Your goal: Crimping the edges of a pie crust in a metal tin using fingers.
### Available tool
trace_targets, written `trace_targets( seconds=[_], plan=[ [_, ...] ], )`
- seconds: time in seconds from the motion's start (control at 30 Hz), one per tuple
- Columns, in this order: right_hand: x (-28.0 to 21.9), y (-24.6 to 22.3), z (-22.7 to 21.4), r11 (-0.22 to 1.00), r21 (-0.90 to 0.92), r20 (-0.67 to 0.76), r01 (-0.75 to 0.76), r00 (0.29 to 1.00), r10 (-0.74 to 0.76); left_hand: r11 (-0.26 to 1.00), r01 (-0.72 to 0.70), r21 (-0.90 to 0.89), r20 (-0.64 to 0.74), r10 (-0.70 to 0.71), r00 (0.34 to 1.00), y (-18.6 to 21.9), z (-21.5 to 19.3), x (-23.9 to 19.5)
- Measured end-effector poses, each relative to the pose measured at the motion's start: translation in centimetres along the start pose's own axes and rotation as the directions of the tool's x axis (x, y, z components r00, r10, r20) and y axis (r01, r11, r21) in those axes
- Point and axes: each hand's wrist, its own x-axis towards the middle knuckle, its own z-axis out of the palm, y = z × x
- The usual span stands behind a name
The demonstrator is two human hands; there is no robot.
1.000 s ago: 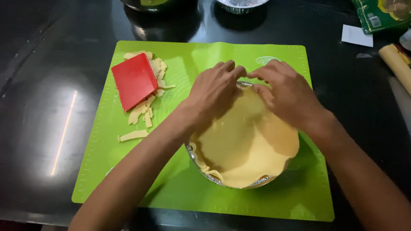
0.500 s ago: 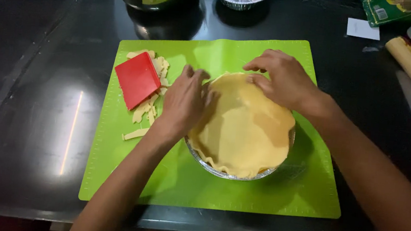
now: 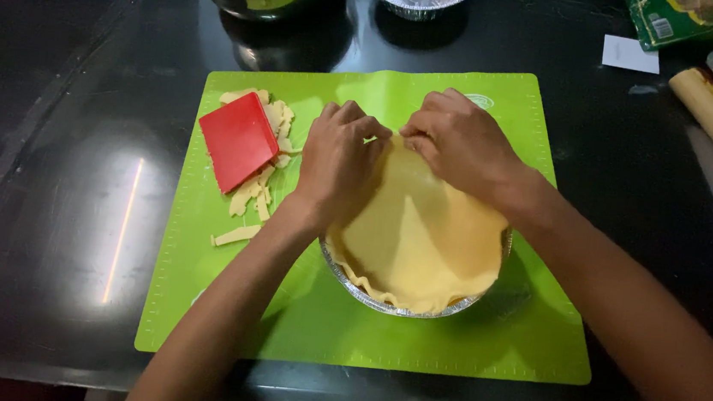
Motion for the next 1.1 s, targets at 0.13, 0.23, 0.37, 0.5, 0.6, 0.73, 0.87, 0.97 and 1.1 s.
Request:
trace_targets(
  seconds=[0.13,0.23,0.37,0.5,0.6,0.73,0.87,0.97,1.1],
  plan=[
    [-0.4,0.1,0.5,0.992,-0.099,-0.012,0.074,0.997,-0.075,0.993,-0.068,0.092,0.093,0.060,0.994,-0.4,0.2,0.2],
    [-0.5,-0.1,0.5,0.987,-0.115,-0.001,0.113,0.994,-0.114,0.990,-0.097,0.098,0.104,0.086,0.991,0.1,-0.2,0.0],
    [-0.3,-0.7,0.2,0.981,-0.126,-0.033,0.149,0.987,-0.154,0.994,-0.088,0.072,0.048,0.084,0.995,0.7,-0.7,-0.3],
    [0.0,-0.7,0.6,0.977,-0.101,-0.058,0.190,0.979,-0.196,0.992,-0.055,0.115,0.087,0.046,0.995,0.6,-1.0,-0.6],
    [-0.1,-0.5,0.9,0.971,-0.114,-0.022,0.211,0.976,-0.215,0.994,-0.043,0.100,0.097,0.033,0.995,0.5,-0.9,-0.7],
    [-0.1,-0.4,1.2,0.968,-0.115,-0.050,0.224,0.972,-0.231,0.994,-0.058,0.094,0.097,0.049,0.994,0.2,-0.6,-0.8],
    [0.1,-0.7,1.2,0.967,-0.149,-0.013,0.208,0.977,-0.212,0.991,-0.080,0.108,0.119,0.067,0.991,0.0,-0.3,-0.8],
    [-0.1,-1.0,1.2,0.958,-0.191,0.002,0.212,0.976,-0.216,0.988,-0.086,0.125,0.137,0.069,0.988,-0.5,0.2,-0.9],
    [0.0,-0.9,1.3,0.948,-0.211,0.022,0.239,0.970,-0.240,0.989,-0.102,0.104,0.120,0.089,0.989,-0.7,-0.4,-1.1]
  ],
)
